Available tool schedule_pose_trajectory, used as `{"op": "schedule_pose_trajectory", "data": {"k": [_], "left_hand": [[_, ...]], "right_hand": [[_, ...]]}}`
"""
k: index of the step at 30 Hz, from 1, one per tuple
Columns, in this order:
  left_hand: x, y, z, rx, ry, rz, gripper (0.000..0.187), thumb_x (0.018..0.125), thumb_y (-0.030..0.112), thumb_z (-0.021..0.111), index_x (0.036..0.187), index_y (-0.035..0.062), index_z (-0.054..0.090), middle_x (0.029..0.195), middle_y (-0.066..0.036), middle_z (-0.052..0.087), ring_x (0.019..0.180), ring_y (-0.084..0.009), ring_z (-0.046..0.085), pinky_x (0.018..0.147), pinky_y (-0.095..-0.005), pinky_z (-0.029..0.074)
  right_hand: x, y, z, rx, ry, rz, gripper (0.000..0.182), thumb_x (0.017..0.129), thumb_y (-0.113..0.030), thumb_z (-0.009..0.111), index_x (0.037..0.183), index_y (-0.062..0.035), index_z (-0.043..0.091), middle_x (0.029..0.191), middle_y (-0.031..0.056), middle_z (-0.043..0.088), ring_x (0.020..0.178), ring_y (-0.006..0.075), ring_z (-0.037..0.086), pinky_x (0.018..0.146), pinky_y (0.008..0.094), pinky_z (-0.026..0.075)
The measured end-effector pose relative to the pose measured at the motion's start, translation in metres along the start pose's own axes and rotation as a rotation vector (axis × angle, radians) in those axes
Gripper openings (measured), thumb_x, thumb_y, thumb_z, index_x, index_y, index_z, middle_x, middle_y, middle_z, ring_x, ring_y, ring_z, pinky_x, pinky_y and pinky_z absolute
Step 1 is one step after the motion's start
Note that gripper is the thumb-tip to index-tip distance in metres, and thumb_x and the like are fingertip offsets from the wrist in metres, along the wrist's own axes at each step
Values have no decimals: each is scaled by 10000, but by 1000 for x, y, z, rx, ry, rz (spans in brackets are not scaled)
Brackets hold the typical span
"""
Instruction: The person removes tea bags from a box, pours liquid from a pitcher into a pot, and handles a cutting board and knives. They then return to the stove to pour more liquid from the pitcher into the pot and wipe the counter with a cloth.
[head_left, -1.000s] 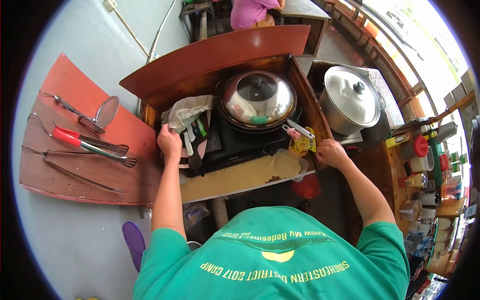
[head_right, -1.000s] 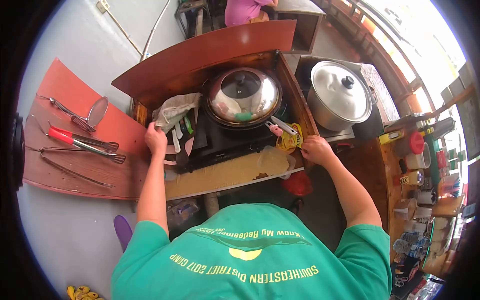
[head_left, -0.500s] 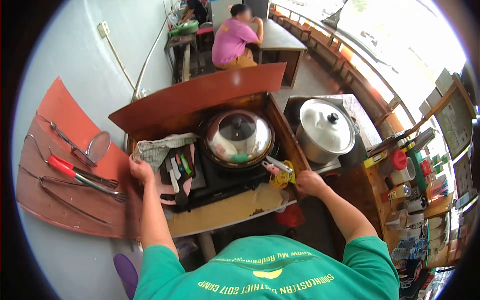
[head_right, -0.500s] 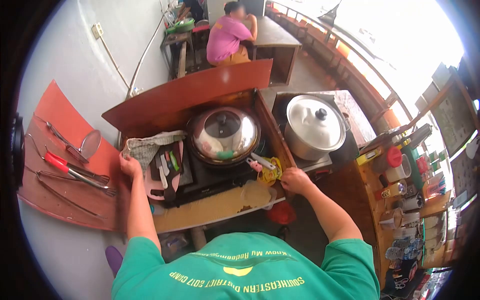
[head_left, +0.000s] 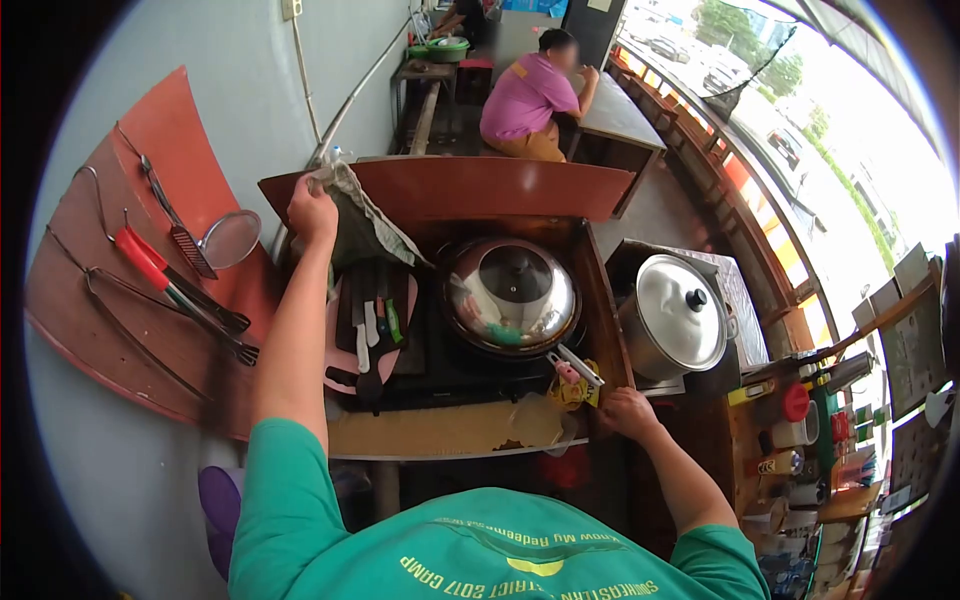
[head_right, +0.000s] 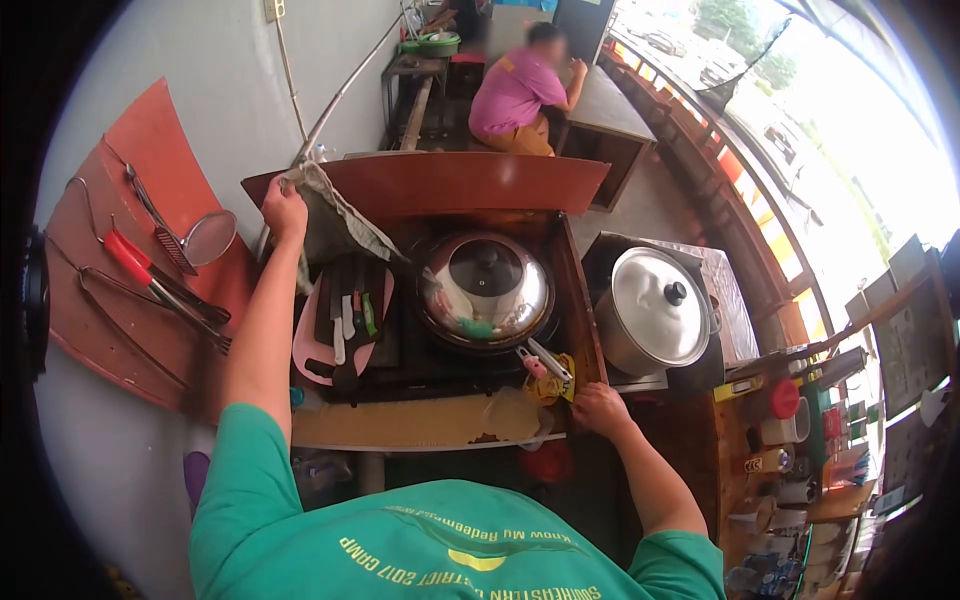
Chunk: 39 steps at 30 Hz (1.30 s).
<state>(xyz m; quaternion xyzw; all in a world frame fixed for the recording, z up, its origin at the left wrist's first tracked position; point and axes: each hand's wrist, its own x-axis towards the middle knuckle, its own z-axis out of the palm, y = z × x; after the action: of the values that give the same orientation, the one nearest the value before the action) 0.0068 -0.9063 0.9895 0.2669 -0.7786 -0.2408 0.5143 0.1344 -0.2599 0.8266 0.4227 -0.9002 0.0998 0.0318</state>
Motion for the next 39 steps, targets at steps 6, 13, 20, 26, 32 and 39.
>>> {"op": "schedule_pose_trajectory", "data": {"k": [6, 13, 20, 26, 32, 39], "left_hand": [[25, 59, -19, -249, 230, 32, 193, 922, 176, 606, 1066, 73, 680, 911, -190, 704, 883, -397, 672, 772, -445, 527], [7, 106, -66, -580, 462, 165, 178, 948, 81, 550, 1079, 19, 653, 957, -122, 718, 870, -246, 694, 803, -351, 537], [-54, 153, -152, -1444, 303, -51, 224, 974, 72, 531, 1177, -22, 537, 1231, -146, 600, 1096, -304, 629, 961, -432, 512], [-198, 202, -283, -1697, 70, -198, 346, 1023, 390, 431, 1224, 115, 486, 1362, -138, 520, 1192, -392, 562, 1045, -574, 439], [-332, 227, -295, -1454, -279, -531, 171, 959, 58, 540, 1129, 52, 551, 1171, -171, 624, 974, -281, 682, 883, -432, 571], [-400, 235, -333, -1345, -181, -601, 181, 927, 15, 571, 1107, 28, 571, 1146, -196, 636, 960, -290, 693, 869, -417, 578]], "right_hand": [[-4, 7, 7, 40, 21, 11, 159, 723, -221, 720, 680, -104, 621, 721, 45, 596, 754, 254, 610, 722, 395, 506], [-5, 12, 9, 115, 61, -31, 139, 693, -183, 735, 710, -90, 632, 734, 61, 616, 765, 261, 616, 715, 395, 510], [-6, 8, 2, 159, 104, -55, 156, 685, -165, 756, 697, -72, 630, 728, 72, 623, 746, 276, 616, 708, 402, 514], [-18, -5, -18, 323, 284, -113, 169, 705, -153, 774, 682, -70, 630, 722, 76, 643, 729, 273, 632, 676, 395, 516], [30, -105, -115, 611, 398, -400, 302, 709, -158, 801, 972, -66, 684, 837, 77, 697, 788, 287, 672, 762, 364, 535], [5, -191, -33, 1204, -587, -532, 386, 819, -231, 792, 1131, -38, 669, 943, 136, 724, 879, 180, 686, 821, 340, 532]]}}
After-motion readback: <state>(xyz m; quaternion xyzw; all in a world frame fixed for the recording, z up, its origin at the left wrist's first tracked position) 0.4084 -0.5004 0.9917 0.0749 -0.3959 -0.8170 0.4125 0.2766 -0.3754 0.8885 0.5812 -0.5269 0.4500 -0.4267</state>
